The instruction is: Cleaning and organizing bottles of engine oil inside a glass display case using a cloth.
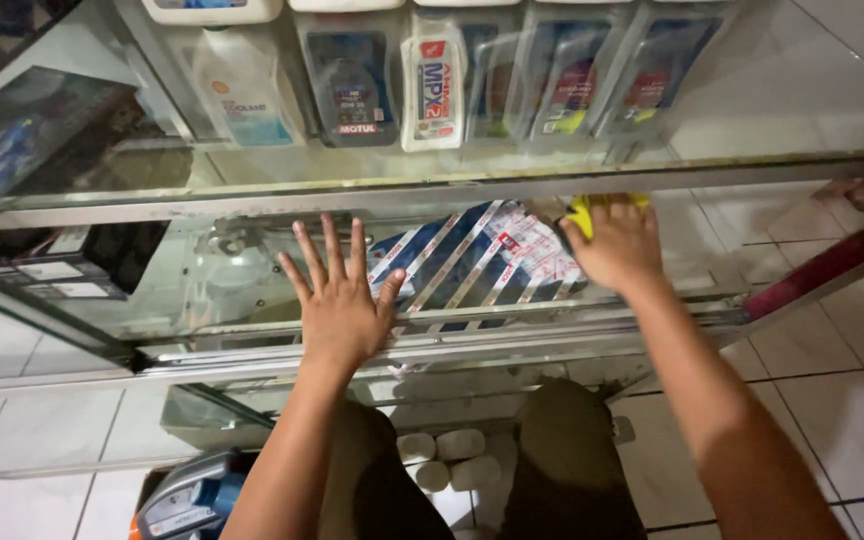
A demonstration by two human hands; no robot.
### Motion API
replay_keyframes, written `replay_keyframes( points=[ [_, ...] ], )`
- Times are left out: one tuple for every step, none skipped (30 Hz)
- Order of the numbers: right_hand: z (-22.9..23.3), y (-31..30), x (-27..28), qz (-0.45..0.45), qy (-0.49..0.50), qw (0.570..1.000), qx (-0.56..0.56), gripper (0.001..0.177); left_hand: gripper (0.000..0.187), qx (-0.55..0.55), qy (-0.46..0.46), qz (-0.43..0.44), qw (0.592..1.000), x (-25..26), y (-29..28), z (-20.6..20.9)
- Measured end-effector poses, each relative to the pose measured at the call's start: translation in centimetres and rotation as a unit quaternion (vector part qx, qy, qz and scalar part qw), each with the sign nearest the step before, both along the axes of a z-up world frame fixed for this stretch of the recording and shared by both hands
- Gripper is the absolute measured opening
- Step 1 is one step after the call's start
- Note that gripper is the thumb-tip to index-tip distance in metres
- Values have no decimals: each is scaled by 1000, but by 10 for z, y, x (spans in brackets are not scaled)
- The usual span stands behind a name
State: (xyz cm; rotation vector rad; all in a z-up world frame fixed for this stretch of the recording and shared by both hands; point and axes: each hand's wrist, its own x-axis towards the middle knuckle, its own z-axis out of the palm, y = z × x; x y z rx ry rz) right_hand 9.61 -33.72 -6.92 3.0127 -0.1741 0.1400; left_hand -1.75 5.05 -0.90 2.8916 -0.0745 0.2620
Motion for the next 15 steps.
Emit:
replay_keyframes(
  points=[
    [9,24,-16,-2,0,1000,-3,78,88,-3,0,-2,1000,2,-1,3],
    [16,48,-35,36,-81,996,-1,73,87,4,-7,3,1000,1,-2,3],
    [22,71,-54,73,-162,984,1,69,86,11,-13,9,1000,0,-4,3],
    [17,92,-56,71,-157,985,0,69,86,10,-8,6,1000,1,-4,2],
    [12,112,-57,188,-279,942,-11,56,86,13,-1,10,1000,1,-5,1],
    [9,133,-55,299,-397,868,-20,43,87,17,1,15,1000,4,-5,2],
    [35,159,-66,297,-396,869,-20,43,87,17,2,13,1000,5,-3,0],
    [61,185,-77,315,-180,931,36,54,87,19,7,10,1000,7,-2,-1],
    [87,211,-87,316,46,943,92,65,88,22,11,8,1000,8,-1,-3],
    [75,214,-74,314,47,943,93,65,88,22,13,6,1000,8,1,-4],
    [63,216,-61,351,34,932,80,66,87,16,22,2,1000,8,2,-4],
    [53,219,-47,387,19,920,67,70,86,10,29,-1,1000,9,3,-4],
    [58,215,-40,386,18,920,68,70,86,11,29,-2,1000,9,6,-4],
    [64,209,-33,373,51,922,87,67,85,11,37,-6,999,10,8,-4],
    [70,203,-26,360,84,923,106,66,84,11,45,-10,999,10,10,-3]
  ],
)
